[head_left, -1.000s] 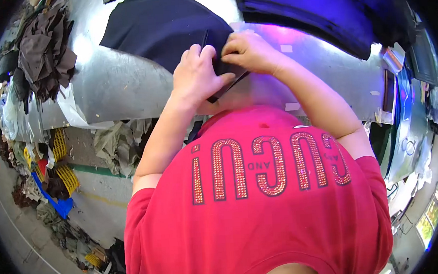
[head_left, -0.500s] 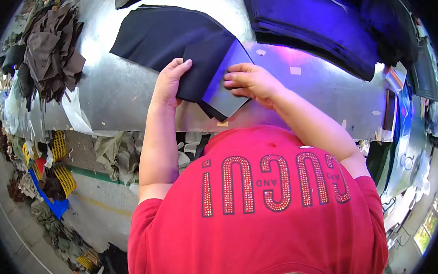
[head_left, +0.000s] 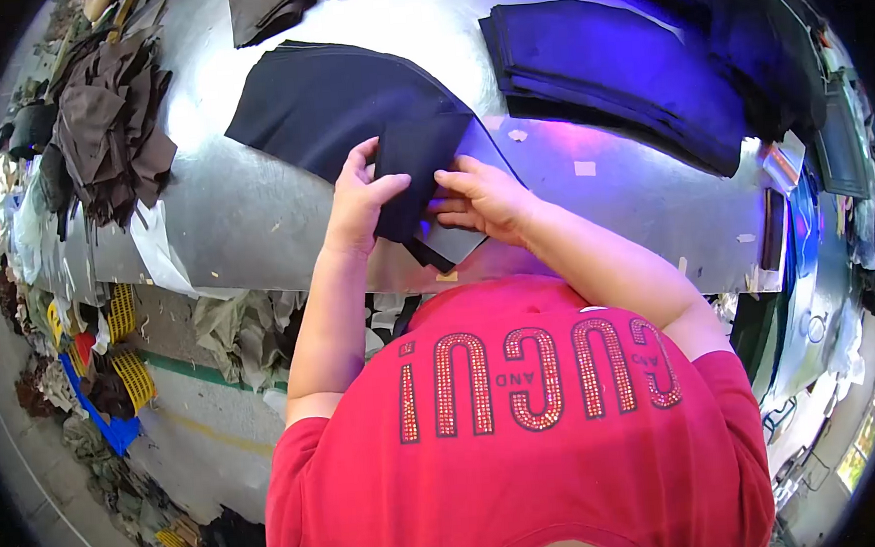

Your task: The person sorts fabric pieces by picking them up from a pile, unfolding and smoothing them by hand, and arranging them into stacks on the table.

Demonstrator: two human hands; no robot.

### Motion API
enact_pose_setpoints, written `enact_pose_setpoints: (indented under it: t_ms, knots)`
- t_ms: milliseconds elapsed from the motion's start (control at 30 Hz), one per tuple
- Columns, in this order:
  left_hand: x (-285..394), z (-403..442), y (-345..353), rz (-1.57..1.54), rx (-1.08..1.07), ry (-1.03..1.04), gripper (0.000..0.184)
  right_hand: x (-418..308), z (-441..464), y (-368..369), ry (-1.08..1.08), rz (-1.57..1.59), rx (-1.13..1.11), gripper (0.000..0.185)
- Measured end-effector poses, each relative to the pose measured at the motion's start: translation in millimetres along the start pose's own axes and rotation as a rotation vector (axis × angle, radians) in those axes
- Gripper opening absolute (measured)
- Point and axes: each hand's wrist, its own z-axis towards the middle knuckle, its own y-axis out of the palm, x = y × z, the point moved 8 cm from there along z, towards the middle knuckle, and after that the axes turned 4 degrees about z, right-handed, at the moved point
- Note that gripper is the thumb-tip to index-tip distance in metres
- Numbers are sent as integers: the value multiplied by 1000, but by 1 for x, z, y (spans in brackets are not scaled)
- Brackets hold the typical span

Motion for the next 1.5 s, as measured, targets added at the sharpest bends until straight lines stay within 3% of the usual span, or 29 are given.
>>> enact_pose_setpoints:
  t_ms: [167, 267, 367, 433, 533, 600, 667, 733, 800, 833, 900, 933, 1000, 1033, 1100, 1167, 1200, 1267, 1333, 1467, 1500]
  knots:
    - [10, -5, 6, 125, -33, -70, 38, 2, -4, 0, -4, -53, 65, 43]
    - [66, -10, -16, -87, 47, 94, 30, 0, -2, 0, -18, -50, 70, 44]
    - [143, -30, -49, -54, 171, 208, 29, 3, 1, -1, -32, -41, 49, 44]
    - [207, -52, -62, -28, 207, 485, 28, 5, 5, -5, -50, -60, 52, 46]
    - [277, -88, -64, 70, 357, 649, 28, 6, 11, -5, -47, -89, -17, 47]
    - [311, -109, -50, 80, 397, 701, 28, 9, 17, -6, -41, -92, -33, 48]
    - [333, -123, -40, 82, 433, 741, 28, 23, 21, 3, 105, -30, -170, 53]
    - [345, -120, -30, -94, 305, 713, 26, 28, 12, 11, 180, 4, -234, 55]
    - [346, -119, -10, -182, 220, 679, 25, 44, -16, 40, 466, 218, -442, 63]
    - [343, -119, 1, -203, 228, 671, 24, 43, -25, 40, 462, 241, -429, 63]
    - [329, -116, 23, -247, 228, 637, 23, 24, -68, 62, 470, 455, -905, 72]
    - [318, -114, 34, -251, 198, 607, 23, 16, -78, 51, 447, 484, -880, 72]
    - [313, -130, 67, -206, -76, 831, 34, -7, -104, 27, 351, 510, -893, 66]
    - [301, -130, 76, -223, -117, 808, 34, -14, -115, 14, 294, 517, -897, 63]
    - [303, -172, 107, 770, 374, 1376, 37, -15, -125, -21, 160, 465, -719, 58]
    - [290, -174, 123, 499, 417, 1169, 34, -15, -129, -63, -2, 322, -423, 48]
    - [286, -169, 129, 483, 387, 1166, 34, -13, -132, -75, -21, 333, -400, 48]
    - [279, -160, 142, -20, 36, 1171, 33, -9, -137, -90, 36, 721, -374, 44]
    - [275, -152, 152, -85, 12, 1061, 32, -5, -145, -104, 64, 923, -357, 44]
    - [275, -121, 168, -190, 12, 771, 30, -41, -169, -139, -82, 579, -248, 44]
    - [277, -103, 167, -185, 42, 687, 29, -60, -174, -157, -220, 483, -176, 44]
